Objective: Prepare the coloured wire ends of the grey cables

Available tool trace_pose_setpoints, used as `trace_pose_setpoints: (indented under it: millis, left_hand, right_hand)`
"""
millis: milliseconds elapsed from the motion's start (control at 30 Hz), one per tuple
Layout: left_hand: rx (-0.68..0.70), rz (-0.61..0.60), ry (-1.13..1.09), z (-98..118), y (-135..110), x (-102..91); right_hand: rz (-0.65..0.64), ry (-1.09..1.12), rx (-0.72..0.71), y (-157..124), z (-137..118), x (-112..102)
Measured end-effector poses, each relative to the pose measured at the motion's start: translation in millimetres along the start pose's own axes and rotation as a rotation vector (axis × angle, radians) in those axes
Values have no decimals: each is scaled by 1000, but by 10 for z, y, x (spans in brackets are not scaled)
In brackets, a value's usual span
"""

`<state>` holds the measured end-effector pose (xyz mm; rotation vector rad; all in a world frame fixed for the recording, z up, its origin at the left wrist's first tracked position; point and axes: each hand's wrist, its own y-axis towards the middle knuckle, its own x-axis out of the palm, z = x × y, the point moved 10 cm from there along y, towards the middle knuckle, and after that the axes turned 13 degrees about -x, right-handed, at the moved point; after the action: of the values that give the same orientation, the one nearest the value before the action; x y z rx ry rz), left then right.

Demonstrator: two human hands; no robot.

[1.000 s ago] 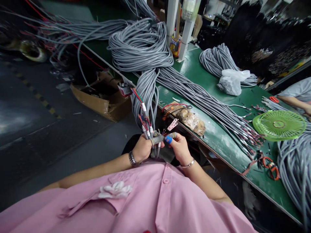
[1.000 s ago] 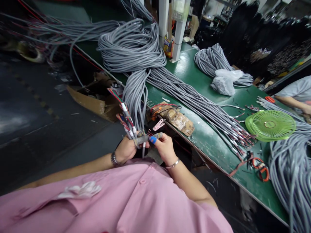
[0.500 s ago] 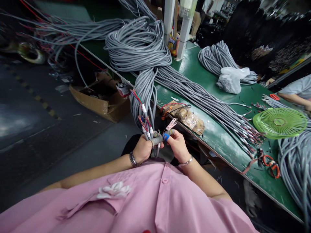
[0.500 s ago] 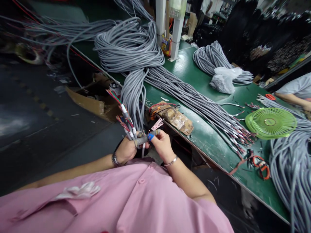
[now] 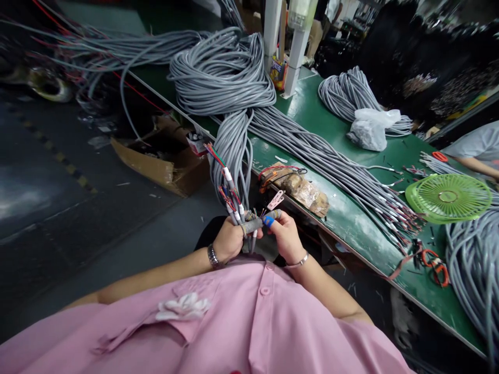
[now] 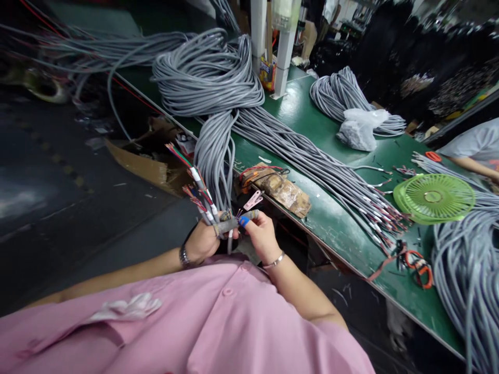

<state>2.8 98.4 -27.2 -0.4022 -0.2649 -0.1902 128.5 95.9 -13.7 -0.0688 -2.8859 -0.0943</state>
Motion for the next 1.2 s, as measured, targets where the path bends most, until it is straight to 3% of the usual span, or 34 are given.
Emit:
trace_pose_setpoints:
  millis: [200, 300, 467, 567, 867, 1067, 1200]
  left_hand:
    - [11, 8, -3, -3, -2, -20]
    - [28, -46, 16, 23, 6, 14]
    - [-14, -216, 73, 15, 7, 146]
    - [-53, -273, 133, -27, -27, 197]
    - [-36, -127, 31, -74, 2, 46]
    - [-88, -69, 52, -141, 20, 20]
    - [-64, -59, 70, -122, 26, 16]
  right_hand:
    - [16, 23, -22, -62, -33, 5]
    - [24, 124, 72, -69, 83, -1]
    - [-126, 331, 282, -40, 254, 208]
    - [-148, 407, 329, -6, 268, 279]
    - [-29, 336, 329, -112, 335, 58]
    - [-81, 30, 152, -73, 37, 47]
    - [-66, 33, 136, -66, 49, 53]
